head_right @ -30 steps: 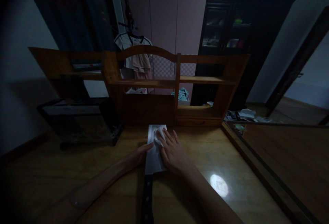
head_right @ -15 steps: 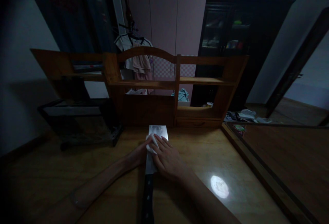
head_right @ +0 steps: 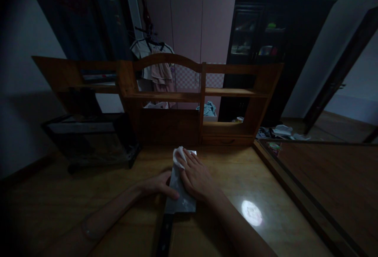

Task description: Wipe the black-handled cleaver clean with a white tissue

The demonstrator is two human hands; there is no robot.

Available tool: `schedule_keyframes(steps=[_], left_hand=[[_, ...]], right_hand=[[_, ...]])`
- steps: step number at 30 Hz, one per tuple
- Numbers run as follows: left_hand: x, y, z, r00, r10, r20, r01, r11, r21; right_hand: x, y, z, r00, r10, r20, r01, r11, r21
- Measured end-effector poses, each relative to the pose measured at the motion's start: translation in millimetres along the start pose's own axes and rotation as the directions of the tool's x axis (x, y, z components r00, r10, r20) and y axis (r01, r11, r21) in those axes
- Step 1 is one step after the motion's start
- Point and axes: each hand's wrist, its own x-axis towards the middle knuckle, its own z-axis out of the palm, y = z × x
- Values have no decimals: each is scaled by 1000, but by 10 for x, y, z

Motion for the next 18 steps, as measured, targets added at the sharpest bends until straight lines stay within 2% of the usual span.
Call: schedule_keyframes(steps=[8,18], left_hand=[[-8,-35,-3,998,-45,-37,43,997,-58],[-35,14,37,995,-38,-97,27,993,-112]], right_hand=[[15,57,20,998,64,-28,-66,995,-81],[2,138,59,984,159,-84,-167,981,-95]])
